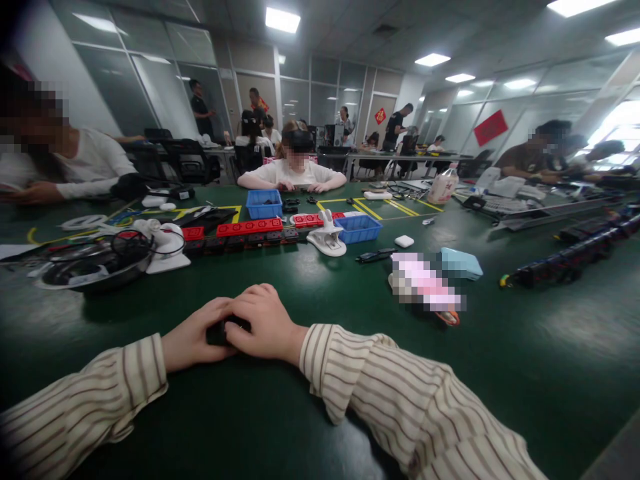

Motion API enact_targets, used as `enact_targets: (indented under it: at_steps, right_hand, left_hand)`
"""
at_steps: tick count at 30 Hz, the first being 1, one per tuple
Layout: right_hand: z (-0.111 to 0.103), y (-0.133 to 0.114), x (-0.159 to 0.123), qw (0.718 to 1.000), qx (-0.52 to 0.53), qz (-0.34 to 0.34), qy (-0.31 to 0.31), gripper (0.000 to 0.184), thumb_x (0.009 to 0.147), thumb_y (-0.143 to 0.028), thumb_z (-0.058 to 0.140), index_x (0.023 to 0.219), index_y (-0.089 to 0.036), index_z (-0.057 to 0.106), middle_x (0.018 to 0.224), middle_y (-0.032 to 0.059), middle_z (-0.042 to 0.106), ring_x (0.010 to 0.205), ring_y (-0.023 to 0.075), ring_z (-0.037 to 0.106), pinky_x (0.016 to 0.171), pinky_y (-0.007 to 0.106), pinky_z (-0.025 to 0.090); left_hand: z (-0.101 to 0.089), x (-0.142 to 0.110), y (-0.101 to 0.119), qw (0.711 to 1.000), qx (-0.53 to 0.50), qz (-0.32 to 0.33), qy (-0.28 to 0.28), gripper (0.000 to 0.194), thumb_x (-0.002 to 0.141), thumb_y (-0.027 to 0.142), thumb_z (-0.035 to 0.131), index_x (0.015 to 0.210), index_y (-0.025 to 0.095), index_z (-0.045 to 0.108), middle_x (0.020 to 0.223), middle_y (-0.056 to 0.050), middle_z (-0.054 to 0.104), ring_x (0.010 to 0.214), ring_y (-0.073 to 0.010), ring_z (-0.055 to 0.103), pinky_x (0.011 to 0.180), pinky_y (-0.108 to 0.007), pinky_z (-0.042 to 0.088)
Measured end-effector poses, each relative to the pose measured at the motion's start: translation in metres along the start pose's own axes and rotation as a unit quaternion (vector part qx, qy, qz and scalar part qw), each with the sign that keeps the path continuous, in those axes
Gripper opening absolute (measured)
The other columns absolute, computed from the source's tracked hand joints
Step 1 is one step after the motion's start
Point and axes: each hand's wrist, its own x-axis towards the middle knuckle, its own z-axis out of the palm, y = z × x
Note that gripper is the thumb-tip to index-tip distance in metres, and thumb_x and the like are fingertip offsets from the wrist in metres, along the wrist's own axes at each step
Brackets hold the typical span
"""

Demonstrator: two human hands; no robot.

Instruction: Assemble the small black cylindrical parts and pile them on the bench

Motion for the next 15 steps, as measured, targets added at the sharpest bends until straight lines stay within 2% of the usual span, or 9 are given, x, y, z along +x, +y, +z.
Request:
enact_targets:
  at_steps: [3,6,8,11,13,15]
  right_hand:
    - [-0.0032,-0.0003,-0.0012,0.998,0.026,-0.058,-0.018,0.021,0.074,-0.009,0.049,0.088,-0.021,0.059,0.092,-0.0018,0.066,0.098,0.0157,0.053,0.103,0.038,0.022]
    - [-0.0049,-0.0012,-0.0018,0.995,0.042,-0.088,-0.031,0.014,0.079,-0.017,0.05,0.091,-0.021,0.057,0.098,-0.002,0.066,0.105,0.0155,0.051,0.108,0.039,0.016]
    - [-0.0046,-0.002,-0.0017,0.994,0.046,-0.093,-0.025,0.021,0.083,-0.03,0.052,0.101,-0.02,0.055,0.107,0.0015,0.063,0.108,0.0167,0.05,0.107,0.039,0.019]
    - [-0.0017,-0.002,-0.0013,0.996,0.047,-0.071,0.017,0.043,0.081,-0.048,0.053,0.109,-0.015,0.05,0.112,0.0088,0.058,0.104,0.0195,0.05,0.098,0.038,0.031]
    - [0.001,-0.001,-0.0009,0.998,0.027,-0.025,0.042,0.05,0.078,-0.056,0.054,0.106,-0.014,0.051,0.104,0.01,0.058,0.095,0.0204,0.051,0.087,0.036,0.037]
    - [0.0031,0.0003,-0.0005,0.999,-0.01,0.028,0.036,0.052,0.074,-0.06,0.056,0.098,-0.014,0.053,0.094,0.0076,0.057,0.085,0.0197,0.05,0.078,0.034,0.038]
  left_hand:
    - [-0.0011,0.0003,-0.001,1.0,0.0,0.012,-0.024,0.034,0.063,0.023,0.066,0.097,0.021,0.061,0.111,-0.004,0.056,0.107,-0.0252,0.049,0.096,-0.039,0.04]
    - [0.0014,-0.0013,-0.0045,0.999,0.005,0.011,-0.031,0.042,0.063,0.025,0.067,0.103,0.021,0.059,0.116,-0.005,0.054,0.112,-0.027,0.048,0.099,-0.042,0.038]
    - [0.0043,-0.0035,-0.0072,1.0,0.013,0.001,-0.021,0.057,0.062,0.032,0.069,0.116,0.02,0.053,0.123,-0.008,0.051,0.117,-0.0303,0.044,0.103,-0.048,0.033]
    - [0.0074,-0.0061,-0.0087,0.999,0.027,-0.017,-0.004,0.081,0.058,0.049,0.073,0.126,0.019,0.042,0.129,-0.011,0.048,0.122,-0.0349,0.039,0.106,-0.058,0.02]
    - [0.0077,-0.006,-0.0068,0.999,0.032,-0.022,-0.001,0.082,0.056,0.056,0.073,0.123,0.02,0.044,0.124,-0.011,0.052,0.12,-0.0348,0.042,0.106,-0.06,0.015]
    - [0.0067,-0.0045,-0.003,0.999,0.047,-0.024,0.002,0.071,0.056,0.054,0.073,0.115,0.02,0.05,0.116,-0.01,0.056,0.114,-0.0323,0.047,0.106,-0.06,0.015]
